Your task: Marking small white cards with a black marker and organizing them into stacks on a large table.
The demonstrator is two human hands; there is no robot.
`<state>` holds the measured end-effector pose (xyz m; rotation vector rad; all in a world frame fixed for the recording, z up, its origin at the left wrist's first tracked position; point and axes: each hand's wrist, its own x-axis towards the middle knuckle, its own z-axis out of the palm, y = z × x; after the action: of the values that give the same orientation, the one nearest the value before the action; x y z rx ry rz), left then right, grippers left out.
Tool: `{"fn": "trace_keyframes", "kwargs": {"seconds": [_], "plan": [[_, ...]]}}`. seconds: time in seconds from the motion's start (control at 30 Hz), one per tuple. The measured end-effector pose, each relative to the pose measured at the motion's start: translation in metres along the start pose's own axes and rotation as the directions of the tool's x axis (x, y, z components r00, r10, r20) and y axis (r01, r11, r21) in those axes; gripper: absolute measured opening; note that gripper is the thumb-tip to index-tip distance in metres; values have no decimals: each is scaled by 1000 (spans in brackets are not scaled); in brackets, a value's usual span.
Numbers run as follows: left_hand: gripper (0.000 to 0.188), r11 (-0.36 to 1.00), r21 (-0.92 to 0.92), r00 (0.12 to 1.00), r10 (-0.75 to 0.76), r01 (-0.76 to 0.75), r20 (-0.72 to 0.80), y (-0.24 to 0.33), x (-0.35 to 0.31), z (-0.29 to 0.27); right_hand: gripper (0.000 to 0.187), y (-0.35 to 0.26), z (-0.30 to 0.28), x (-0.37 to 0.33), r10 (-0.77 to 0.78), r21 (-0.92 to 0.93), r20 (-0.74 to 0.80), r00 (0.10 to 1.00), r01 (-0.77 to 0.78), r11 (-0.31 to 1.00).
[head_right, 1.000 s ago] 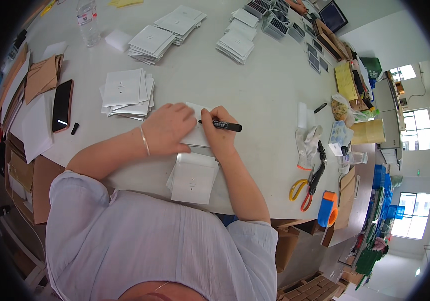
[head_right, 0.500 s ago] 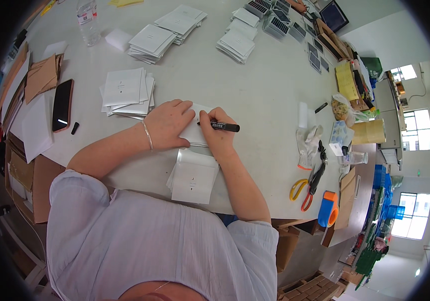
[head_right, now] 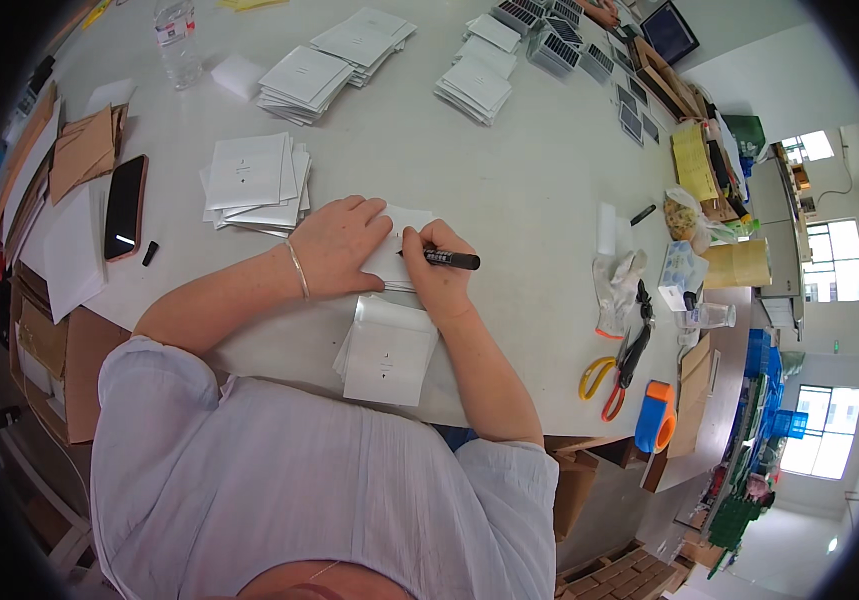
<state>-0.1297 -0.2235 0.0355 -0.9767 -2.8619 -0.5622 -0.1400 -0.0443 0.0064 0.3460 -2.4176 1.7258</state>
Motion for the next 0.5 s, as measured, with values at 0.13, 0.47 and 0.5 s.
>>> {"fn": "trace_keyframes", "kwargs": {"seconds": [0.13,0.47,0.5], "plan": [[49,1000,2,1000,3,-3,-6,-1,0,1,23,-4,1,0,10,16,7,1000,-10,1000],[53,998,-49,997,31,-28,67,26,-12,-27,27,1,-13,10,152,404,-212,965,-55,913],[52,990,-99,984,110,-97,138,34,-18,-28,27,2,-14,11,171,425,-204,964,-70,902]]}}
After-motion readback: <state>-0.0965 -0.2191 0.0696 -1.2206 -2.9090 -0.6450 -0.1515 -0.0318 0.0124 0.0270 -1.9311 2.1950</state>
